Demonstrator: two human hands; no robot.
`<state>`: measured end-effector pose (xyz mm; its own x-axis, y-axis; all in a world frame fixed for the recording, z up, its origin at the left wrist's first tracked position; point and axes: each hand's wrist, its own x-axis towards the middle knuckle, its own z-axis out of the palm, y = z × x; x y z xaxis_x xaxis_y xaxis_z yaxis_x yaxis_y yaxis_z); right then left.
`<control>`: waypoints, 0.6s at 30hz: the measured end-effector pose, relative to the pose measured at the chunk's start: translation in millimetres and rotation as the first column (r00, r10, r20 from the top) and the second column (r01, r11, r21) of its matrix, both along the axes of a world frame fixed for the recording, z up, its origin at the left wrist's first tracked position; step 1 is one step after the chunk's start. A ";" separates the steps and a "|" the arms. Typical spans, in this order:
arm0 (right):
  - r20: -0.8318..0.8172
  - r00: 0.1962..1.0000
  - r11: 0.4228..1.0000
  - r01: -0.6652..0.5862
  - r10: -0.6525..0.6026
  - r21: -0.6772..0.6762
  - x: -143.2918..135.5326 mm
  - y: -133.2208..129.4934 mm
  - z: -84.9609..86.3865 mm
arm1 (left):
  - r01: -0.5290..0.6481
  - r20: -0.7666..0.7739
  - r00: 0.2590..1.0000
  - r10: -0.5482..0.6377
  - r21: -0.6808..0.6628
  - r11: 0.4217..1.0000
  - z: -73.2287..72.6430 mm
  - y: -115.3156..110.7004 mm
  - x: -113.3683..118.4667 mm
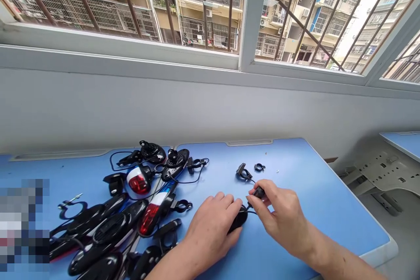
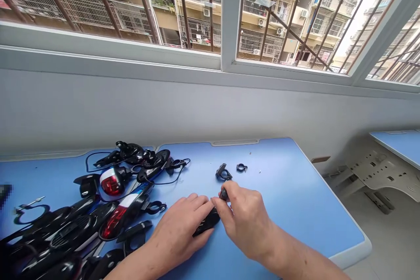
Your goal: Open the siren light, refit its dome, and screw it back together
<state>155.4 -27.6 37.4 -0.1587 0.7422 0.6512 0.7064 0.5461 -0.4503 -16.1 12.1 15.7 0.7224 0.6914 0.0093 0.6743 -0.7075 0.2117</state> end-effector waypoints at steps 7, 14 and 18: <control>-0.328 0.944 0.995 -0.073 0.045 -0.072 16.0 6.0 12.5 | -0.079 0.075 0.994 0.084 -0.071 0.994 4.2 0.0 -1.6; -0.519 0.847 0.990 -0.053 0.115 0.134 53.2 -18.6 40.3 | -0.079 0.441 0.830 0.341 -0.512 0.855 15.0 6.8 -12.9; -0.384 0.920 0.996 -0.088 0.083 0.004 57.1 -35.3 24.3 | -0.010 0.492 0.675 0.550 -0.740 0.673 22.8 9.4 -16.7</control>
